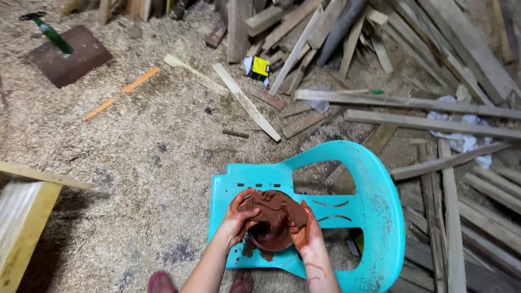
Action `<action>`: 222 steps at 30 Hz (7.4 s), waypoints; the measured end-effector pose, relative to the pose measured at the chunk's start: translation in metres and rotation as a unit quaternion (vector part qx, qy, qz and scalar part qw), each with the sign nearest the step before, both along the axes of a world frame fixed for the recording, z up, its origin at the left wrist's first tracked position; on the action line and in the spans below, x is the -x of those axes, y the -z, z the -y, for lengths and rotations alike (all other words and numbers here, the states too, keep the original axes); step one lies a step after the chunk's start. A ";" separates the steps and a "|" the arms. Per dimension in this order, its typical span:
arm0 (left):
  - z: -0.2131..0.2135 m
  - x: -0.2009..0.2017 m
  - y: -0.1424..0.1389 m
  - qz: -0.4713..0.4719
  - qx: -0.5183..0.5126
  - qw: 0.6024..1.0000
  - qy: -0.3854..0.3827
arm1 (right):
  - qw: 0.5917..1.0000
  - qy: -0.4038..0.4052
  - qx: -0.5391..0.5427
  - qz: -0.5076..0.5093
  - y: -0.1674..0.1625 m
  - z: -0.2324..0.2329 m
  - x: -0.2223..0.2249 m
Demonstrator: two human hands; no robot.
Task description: The person applies reddish-brown stain to a wooden two-tiered stand using a cloth. They wipe the top slats and frame, then dip the cloth into a container of stain on a plastic stool, and continue wiping the lower slats and frame.
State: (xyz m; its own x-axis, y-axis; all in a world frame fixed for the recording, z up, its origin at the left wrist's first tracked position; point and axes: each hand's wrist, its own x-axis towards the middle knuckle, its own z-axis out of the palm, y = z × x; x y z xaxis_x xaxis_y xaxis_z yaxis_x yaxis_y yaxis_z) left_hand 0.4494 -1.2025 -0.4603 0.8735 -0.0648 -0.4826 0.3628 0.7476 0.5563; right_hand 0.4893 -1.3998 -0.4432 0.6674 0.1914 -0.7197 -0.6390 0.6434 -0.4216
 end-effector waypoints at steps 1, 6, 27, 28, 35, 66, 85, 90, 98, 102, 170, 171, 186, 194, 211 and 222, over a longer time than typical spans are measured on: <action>-0.004 0.005 0.001 0.037 -0.107 0.993 -0.029 | 1.000 -0.002 0.018 -0.010 -0.006 -0.010 0.001; -0.049 0.022 -0.017 -0.040 -0.519 0.850 -0.073 | 0.996 -0.039 0.058 0.062 -0.041 -0.071 0.014; -0.418 0.237 -0.158 0.032 -0.022 0.950 -0.310 | 0.799 -0.493 0.154 0.309 -0.174 -0.492 0.164; -0.432 0.250 -0.165 0.031 -0.054 0.949 -0.310 | 0.803 -0.483 0.146 0.316 -0.180 -0.515 0.173; -0.520 0.313 -0.198 -0.003 -0.251 0.856 -0.453 | 0.830 -0.383 -0.013 0.406 -0.195 -0.621 0.233; -0.635 0.295 -0.224 -0.142 -0.373 0.706 -0.585 | 0.761 -0.563 -0.028 0.320 -0.228 -0.778 0.138; -0.701 0.315 -0.247 -0.009 -0.359 0.691 -0.627 | 0.600 -0.535 0.144 0.577 -0.235 -0.875 0.115; -0.716 0.343 -0.242 -0.028 -0.357 0.696 -0.623 | 0.435 -0.486 0.321 0.686 -0.243 -0.887 0.134; -0.733 0.378 -0.250 -0.050 -0.299 0.683 -0.664 | 0.554 -0.498 0.219 0.631 -0.250 -0.901 0.176; -0.735 0.381 -0.260 -0.153 -0.311 0.704 -0.620 | 0.578 -0.447 0.218 0.647 -0.252 -0.905 0.203; -0.760 0.474 -0.231 -0.125 -0.280 0.773 -0.556 | 0.738 -0.595 -0.079 0.309 -0.229 -0.911 0.359; -0.760 0.473 -0.232 -0.169 -0.327 0.744 -0.558 | 0.726 -0.596 -0.080 0.333 -0.227 -0.912 0.360; -0.810 0.441 -0.211 -0.161 -0.278 0.793 -0.519 | 0.681 -0.641 -0.194 0.297 -0.202 -0.962 0.323; -0.849 0.359 -0.189 -0.271 -0.482 0.649 -0.522 | 0.711 -0.624 0.075 0.315 -0.181 -1.014 0.258; -0.897 0.169 -0.120 -0.085 -0.450 0.764 -0.455 | 0.680 -0.475 0.030 0.557 -0.126 -1.096 0.097; -0.974 0.163 -0.114 -0.262 -0.536 0.650 -0.470 | 0.495 -0.373 0.341 0.707 -0.156 -1.201 0.056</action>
